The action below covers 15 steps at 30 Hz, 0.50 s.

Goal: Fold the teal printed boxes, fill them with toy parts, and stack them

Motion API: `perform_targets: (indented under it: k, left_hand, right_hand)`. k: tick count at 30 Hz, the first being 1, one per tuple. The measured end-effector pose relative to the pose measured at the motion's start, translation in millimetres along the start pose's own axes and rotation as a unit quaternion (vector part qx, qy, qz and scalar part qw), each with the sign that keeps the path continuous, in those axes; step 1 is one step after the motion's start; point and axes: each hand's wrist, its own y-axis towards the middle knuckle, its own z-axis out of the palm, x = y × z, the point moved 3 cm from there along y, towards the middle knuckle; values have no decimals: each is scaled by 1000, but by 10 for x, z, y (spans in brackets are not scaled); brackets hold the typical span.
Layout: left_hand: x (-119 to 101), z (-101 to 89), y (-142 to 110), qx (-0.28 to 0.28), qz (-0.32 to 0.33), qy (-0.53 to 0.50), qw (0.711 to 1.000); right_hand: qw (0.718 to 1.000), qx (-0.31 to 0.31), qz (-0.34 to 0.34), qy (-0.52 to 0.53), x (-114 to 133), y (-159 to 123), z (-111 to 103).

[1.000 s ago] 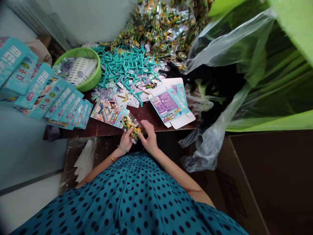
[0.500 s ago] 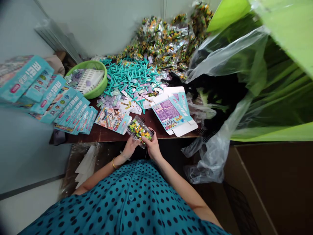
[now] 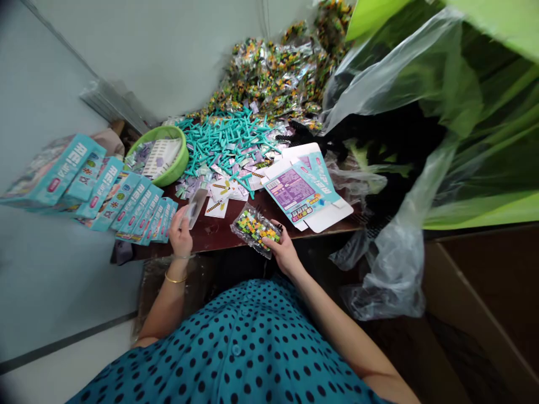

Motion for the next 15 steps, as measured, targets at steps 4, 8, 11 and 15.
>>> perform_targets:
  k: [4,8,11,15]
  left_hand:
    - [-250,-72,-149,-4,-60,-59,996]
    - [-477,108,-378,44,-41,-81,995]
    - [-589,253,-484,61,-20,-70,995]
    - [-661,369,-512,74,5,-53,996]
  right_hand:
    - [998,66,21,14,117,-52,230]
    - [995,96,21,-6,72,1,429]
    - [998,63,15,-22,-28,93,419]
    - [998,15,-5,-59,-71,183,245]
